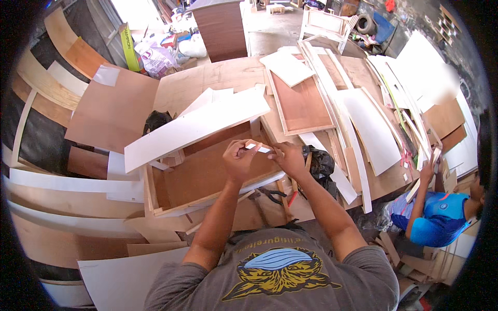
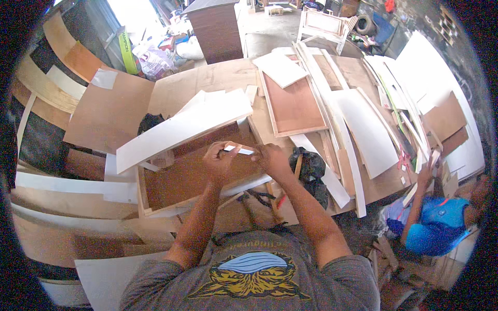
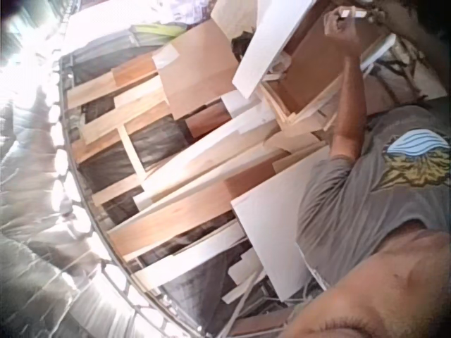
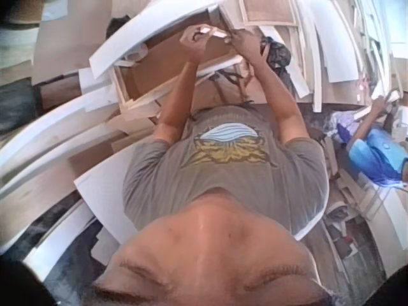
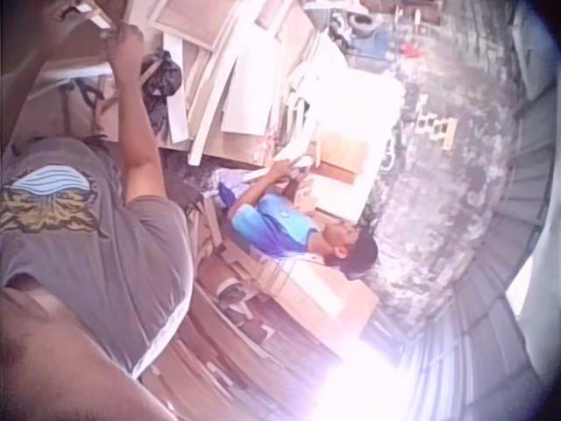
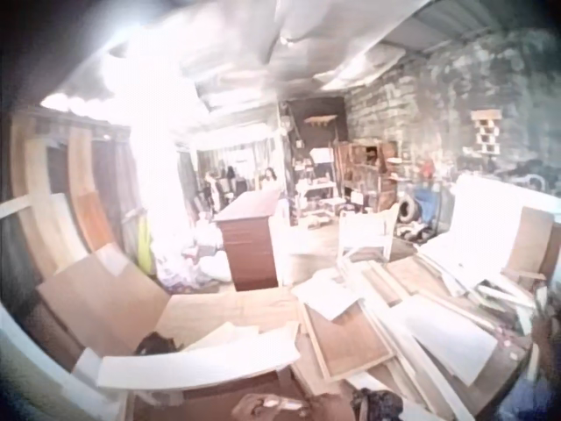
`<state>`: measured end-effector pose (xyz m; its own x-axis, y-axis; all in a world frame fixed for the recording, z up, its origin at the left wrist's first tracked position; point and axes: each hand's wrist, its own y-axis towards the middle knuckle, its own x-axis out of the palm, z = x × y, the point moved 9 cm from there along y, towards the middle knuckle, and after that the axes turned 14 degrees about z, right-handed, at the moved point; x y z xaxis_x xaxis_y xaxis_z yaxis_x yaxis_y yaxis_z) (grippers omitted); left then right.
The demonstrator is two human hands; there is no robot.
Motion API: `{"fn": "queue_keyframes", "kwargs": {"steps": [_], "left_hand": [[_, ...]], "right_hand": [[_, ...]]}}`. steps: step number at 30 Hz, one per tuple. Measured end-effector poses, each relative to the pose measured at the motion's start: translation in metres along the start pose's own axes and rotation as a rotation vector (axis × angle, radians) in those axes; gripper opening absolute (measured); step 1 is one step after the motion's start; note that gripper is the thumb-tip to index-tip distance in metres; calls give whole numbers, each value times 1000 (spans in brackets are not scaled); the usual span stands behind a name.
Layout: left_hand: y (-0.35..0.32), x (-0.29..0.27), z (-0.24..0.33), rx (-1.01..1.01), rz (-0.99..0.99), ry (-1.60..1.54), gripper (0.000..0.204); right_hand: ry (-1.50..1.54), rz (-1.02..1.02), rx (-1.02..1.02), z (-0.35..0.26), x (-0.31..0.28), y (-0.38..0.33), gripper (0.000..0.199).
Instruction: The person attaches thin wooden strips to the edges of a wooden box using glue and a small hammer. They measure the box with a tape measure and cut a strip to length using a small hand saw.
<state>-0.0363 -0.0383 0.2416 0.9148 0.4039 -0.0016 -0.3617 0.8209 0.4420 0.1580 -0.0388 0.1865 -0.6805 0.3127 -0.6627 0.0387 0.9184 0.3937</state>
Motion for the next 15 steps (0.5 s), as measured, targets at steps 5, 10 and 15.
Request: {"fn": "queue_keyframes", "kwargs": {"steps": [5, 10, 15], "left_hand": [[6, 26, 9, 50, -93, 108, 18], [19, 25, -10, 15, -66, 83, 18], [19, 12, -77, -410, -32, -427, 18]], "right_hand": [[88, 89, -30, 2, 12, 1, 43], [144, 56, 196, 8, 16, 6, 49], [777, 331, 457, 66, 26, -5, 46]]}}
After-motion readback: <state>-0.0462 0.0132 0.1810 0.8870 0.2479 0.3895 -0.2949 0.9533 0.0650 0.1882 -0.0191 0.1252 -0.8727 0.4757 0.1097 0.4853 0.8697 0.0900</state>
